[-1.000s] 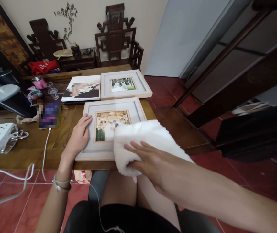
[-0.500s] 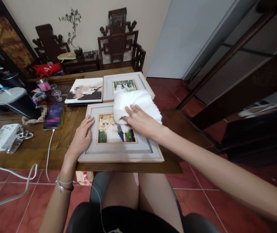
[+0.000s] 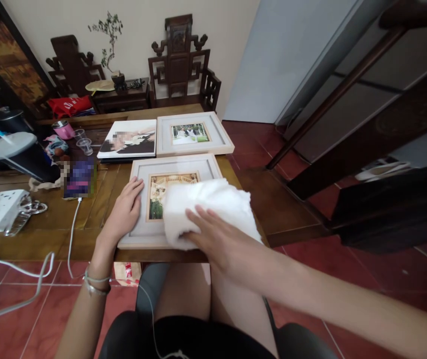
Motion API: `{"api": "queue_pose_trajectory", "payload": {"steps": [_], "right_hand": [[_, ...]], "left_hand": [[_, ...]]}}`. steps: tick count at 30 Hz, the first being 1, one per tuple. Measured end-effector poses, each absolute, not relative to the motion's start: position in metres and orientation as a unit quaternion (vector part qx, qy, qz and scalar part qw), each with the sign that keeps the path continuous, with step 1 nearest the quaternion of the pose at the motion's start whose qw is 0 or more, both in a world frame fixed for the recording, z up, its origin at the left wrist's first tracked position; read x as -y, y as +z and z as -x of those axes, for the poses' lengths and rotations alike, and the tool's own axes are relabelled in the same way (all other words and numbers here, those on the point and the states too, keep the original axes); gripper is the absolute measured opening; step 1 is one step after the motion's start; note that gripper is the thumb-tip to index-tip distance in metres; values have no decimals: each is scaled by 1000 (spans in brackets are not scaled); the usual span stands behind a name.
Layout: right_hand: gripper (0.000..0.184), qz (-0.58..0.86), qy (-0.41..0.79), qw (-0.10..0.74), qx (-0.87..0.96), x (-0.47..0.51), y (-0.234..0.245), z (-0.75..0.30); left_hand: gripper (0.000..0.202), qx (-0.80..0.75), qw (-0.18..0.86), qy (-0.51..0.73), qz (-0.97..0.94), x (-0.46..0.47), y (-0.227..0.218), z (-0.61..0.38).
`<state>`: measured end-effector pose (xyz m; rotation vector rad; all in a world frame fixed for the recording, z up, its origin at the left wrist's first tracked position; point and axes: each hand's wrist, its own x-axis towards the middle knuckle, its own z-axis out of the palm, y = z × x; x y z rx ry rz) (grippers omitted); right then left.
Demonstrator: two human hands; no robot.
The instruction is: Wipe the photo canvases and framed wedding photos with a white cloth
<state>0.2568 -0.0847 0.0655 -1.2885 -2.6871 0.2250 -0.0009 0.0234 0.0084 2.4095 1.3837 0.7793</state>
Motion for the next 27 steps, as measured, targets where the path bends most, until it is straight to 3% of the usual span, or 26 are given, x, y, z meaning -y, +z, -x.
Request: {"api": "queue_pose_trajectory", "payload": {"steps": [3,10,15,21,24,27], "right_hand": [[61,472,39,83,877,37,56,-256],[57,499,-37,47,865,-39,45,-256],[52,419,24,18,908,8,46,-262],[44,328,173,18,928,91,86,-258],[44,341,190,3,921,93,85,-246],[53,377,165,41,910,70,64,-242]], "left_hand": [[47,-472,137,269,-828,-24,8,1],[45,-474,148,275,-824,-23,9,3],[47,-481,132,272,-823,-22,11,1],[47,-483,118,269,-825,-23,7,1],[46,-480,121,264,-828,-23,7,2],[46,-474,128,257,-832,-24,8,3]]}}
